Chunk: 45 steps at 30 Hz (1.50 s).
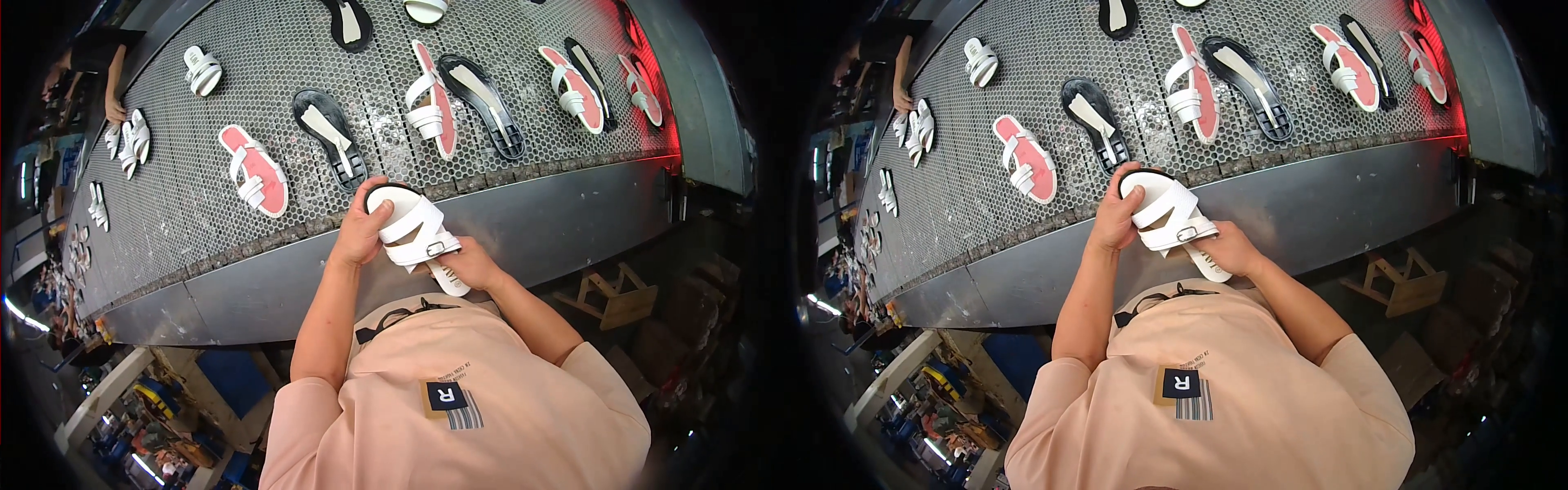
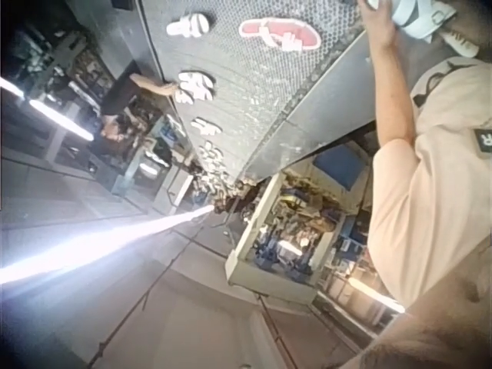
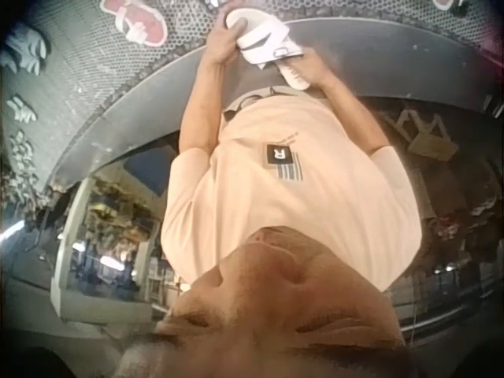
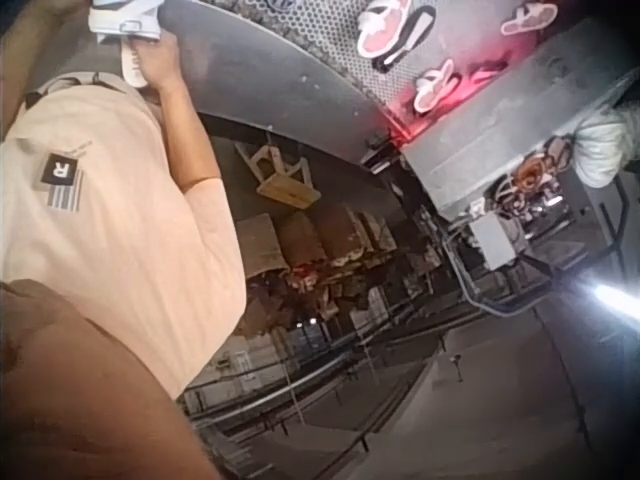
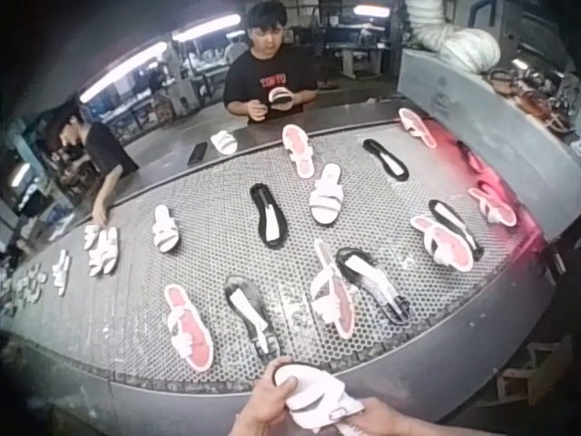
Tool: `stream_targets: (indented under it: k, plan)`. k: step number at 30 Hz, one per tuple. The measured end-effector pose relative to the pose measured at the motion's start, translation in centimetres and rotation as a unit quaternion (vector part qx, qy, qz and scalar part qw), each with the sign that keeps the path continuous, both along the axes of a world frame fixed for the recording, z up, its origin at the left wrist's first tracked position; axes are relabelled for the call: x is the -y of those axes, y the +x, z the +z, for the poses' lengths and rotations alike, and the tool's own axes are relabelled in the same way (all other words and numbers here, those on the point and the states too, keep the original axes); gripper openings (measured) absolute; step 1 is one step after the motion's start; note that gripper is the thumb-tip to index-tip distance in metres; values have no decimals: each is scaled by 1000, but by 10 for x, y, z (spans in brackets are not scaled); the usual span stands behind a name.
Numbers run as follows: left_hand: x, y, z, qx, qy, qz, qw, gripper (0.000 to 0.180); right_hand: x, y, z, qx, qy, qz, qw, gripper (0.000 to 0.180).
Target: Assembling sandals by matching soles and uppers on a conveyor belt.
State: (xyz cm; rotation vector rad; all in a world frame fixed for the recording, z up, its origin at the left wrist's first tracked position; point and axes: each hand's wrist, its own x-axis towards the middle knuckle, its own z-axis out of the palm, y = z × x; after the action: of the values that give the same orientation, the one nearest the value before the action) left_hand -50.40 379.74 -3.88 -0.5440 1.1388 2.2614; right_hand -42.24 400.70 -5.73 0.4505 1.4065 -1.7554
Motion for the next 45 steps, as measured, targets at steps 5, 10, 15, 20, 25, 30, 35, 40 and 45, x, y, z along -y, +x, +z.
stream_targets:
  k: [5, 10, 15, 20, 25, 30, 35, 40, 45]
  plan:
    - [-7, -1, 3, 2, -1, 3, 1000, 41, -4, -6, 8, 26, -9, -1, 1000, 23]
    - [-11, 2, 0, 16, -10, 7, 1000, 36, -9, -4, 1, -10, 17, 22, 1000, 24]
    - [-19, 4, 7, 24, -34, 19, 999, 33, -14, -6, 0, -22, 24, 40, 999, 25]
    - [-27, 11, 10, 34, -61, 51, 996, 32, -19, -6, 0, -60, 32, 60, 996, 27]
    - [-16, 11, 16, 29, -92, 41, 994, 30, -21, -13, 11, -76, 54, 90, 992, 28]
    - [9, -16, 45, -29, -344, -294, 891, 35, -22, -22, 18, -93, 64, 150, 982, 29]
    - [2, -10, 51, -39, -438, -284, 852, 38, -26, -26, 12, -119, 45, 172, 977, 29]
    - [1, 5, 44, -9, -399, -213, 892, 31, -31, -28, 10, -115, 53, 188, 974, 30]
    - [11, 24, 16, 8, -374, -130, 918, 29, -46, -35, 20, -75, 93, 228, 966, 35]
